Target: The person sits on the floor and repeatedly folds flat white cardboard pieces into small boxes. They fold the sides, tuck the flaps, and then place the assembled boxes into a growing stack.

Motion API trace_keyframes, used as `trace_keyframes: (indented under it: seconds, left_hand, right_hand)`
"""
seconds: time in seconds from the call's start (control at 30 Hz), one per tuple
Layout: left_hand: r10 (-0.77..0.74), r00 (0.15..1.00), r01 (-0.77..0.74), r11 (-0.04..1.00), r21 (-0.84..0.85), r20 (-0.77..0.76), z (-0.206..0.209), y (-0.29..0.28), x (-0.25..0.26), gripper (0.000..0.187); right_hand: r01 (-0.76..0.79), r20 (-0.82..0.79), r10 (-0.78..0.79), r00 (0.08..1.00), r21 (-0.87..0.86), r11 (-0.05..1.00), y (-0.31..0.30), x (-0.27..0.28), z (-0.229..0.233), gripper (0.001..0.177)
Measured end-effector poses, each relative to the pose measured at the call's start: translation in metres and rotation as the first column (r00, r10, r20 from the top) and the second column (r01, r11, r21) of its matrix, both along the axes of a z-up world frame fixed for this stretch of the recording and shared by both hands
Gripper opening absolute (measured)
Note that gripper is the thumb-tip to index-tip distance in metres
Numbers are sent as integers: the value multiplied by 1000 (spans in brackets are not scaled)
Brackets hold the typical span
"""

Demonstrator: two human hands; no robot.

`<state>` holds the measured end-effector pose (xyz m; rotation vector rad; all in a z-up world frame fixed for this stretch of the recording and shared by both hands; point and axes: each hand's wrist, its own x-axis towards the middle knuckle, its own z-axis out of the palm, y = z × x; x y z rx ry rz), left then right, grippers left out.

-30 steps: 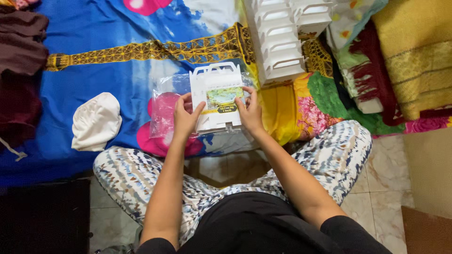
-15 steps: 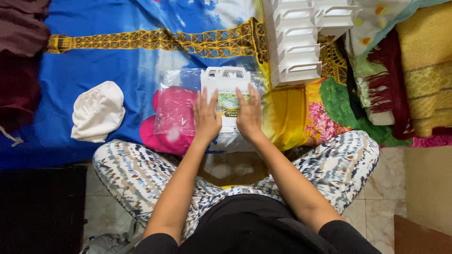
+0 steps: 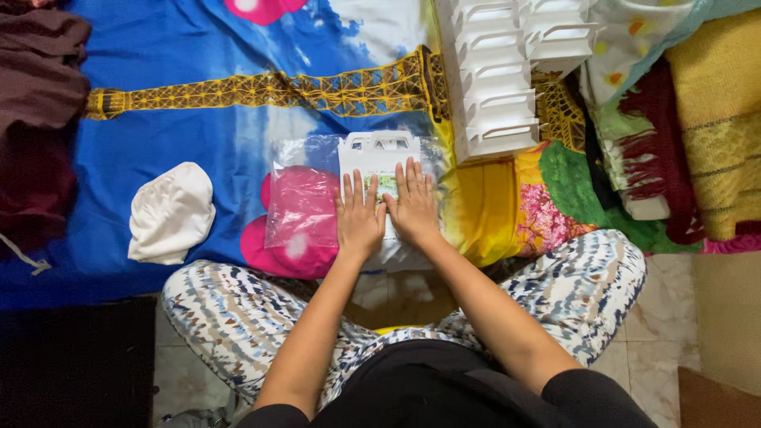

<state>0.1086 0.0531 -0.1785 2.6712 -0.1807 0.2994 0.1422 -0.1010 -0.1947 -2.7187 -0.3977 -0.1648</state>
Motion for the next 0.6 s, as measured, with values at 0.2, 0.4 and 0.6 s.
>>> trace_keyframes:
  seconds: [0.2, 0.4, 0.6]
  left_hand:
    - [2, 1000, -2, 1000, 19, -17, 9, 1, -1, 69]
    - [11, 1000, -12, 997, -81, -17, 56, -9, 2, 57]
    - [-80, 982, 146, 895, -420, 171, 128, -77, 4, 24]
  right_hand:
    - [-7, -18, 7, 1000, -16, 1000, -1, 3, 5, 76]
    - [-126, 90, 106, 990, 252, 959, -35, -27, 77, 57]
    - [-75, 425, -78, 902, 332, 940, -119, -16, 157, 22]
